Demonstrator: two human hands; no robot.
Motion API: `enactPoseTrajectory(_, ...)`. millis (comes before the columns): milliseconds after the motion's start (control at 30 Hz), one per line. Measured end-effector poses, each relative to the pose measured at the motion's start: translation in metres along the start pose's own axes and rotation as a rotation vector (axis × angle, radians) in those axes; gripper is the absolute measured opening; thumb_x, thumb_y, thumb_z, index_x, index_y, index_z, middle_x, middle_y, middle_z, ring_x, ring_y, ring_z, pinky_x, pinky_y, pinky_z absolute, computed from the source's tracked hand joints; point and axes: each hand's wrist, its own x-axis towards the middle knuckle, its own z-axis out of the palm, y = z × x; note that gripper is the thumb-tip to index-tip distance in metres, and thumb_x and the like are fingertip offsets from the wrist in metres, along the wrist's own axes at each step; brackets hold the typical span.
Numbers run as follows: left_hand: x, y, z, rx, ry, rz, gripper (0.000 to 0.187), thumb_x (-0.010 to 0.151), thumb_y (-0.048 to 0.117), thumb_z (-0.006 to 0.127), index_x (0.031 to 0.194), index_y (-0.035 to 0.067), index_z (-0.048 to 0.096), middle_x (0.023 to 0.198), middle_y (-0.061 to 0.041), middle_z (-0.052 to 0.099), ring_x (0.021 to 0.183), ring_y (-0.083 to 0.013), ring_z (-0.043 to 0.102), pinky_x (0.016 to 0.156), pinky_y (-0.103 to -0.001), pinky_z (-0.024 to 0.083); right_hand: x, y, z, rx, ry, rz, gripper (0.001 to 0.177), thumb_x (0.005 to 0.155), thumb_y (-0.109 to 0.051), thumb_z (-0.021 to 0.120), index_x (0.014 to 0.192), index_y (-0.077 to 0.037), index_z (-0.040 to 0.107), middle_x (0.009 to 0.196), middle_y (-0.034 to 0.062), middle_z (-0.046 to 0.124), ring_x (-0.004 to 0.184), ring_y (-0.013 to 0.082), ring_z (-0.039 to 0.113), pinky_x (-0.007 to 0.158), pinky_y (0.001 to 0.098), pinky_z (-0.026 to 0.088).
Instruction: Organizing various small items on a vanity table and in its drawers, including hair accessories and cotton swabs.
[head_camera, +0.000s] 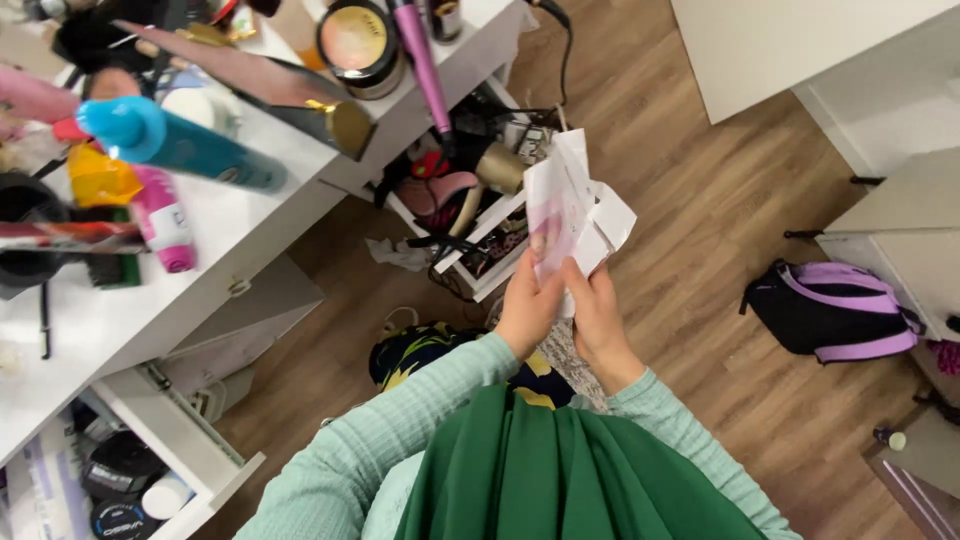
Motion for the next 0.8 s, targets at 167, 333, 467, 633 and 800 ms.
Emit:
enactPoseTrajectory(167, 0.034, -0.030, 0.075, 0.201, -0.097, 0.111, 0.046, 0.100, 0.019, 0.057, 0.136, -0.006, 0.042, 0.128, -0.034, 0.051, 0.124, -0.0462, 0.054, 0.097, -0.056, 0.046, 0.013, -0.019, -0.045, -0.011, 0.187, 0.115, 0.068, 0.099, -0.033, 0.069, 0.155, -0.008, 0.039, 0.152, 0.0143, 0.048, 0.137, 0.0222, 0.047, 0.118, 0.0460, 0.039)
enactPoseTrajectory(333, 0.051, -0.064, 0.133, 0.437, -0.191, 0.264, 0.052, 0.101, 0.018, 0.053, 0.144, -0.005, 0.036, 0.139, -0.031, 0.044, 0.132, -0.0443, 0.048, 0.102, -0.052, 0.044, 0.039, -0.047, -0.087, 0.065, 0.410, 0.328, 0.082, 0.091, -0.050, 0.076, 0.154, -0.009, 0.041, 0.149, 0.0213, 0.050, 0.134, 0.0345, 0.054, 0.110, 0.0583, 0.045)
enactPoseTrajectory(467, 0.075, -0.085, 0.162, 0.650, -0.267, 0.443, 0.058, 0.101, 0.016, 0.050, 0.151, -0.005, 0.031, 0.150, -0.029, 0.036, 0.139, -0.0424, 0.042, 0.106, -0.048, 0.042, 0.062, -0.054, -0.120, 0.129, 0.519, 0.305, 0.066, 0.096, -0.053, 0.067, 0.140, -0.006, 0.058, 0.133, 0.0132, 0.063, 0.120, 0.0224, 0.063, 0.102, 0.0428, 0.055)
enactPoseTrajectory(633, 0.135, -0.106, 0.189, 0.850, -0.319, 0.633, 0.064, 0.102, 0.015, 0.046, 0.159, -0.005, 0.025, 0.162, -0.027, 0.029, 0.147, -0.0406, 0.036, 0.111, -0.044, 0.040, 0.124, -0.051, -0.149, 0.177, 0.541, 0.270, 0.048, 0.099, -0.043, 0.068, 0.127, -0.004, 0.066, 0.117, 0.0124, 0.070, 0.105, 0.0218, 0.070, 0.092, 0.0434, 0.060)
enactPoseTrajectory(800, 0.221, -0.063, 0.179, 0.610, -0.406, 0.426, 0.083, 0.092, 0.017, 0.061, 0.160, -0.004, 0.017, 0.161, -0.032, 0.022, 0.143, -0.0517, 0.040, 0.114, -0.048, 0.046, 0.231, -0.029, -0.173, 0.162, 0.386, 0.176, 0.026, 0.102, -0.027, 0.070, 0.114, -0.004, 0.071, 0.101, 0.0114, 0.073, 0.089, 0.0207, 0.073, 0.081, 0.0408, 0.064)
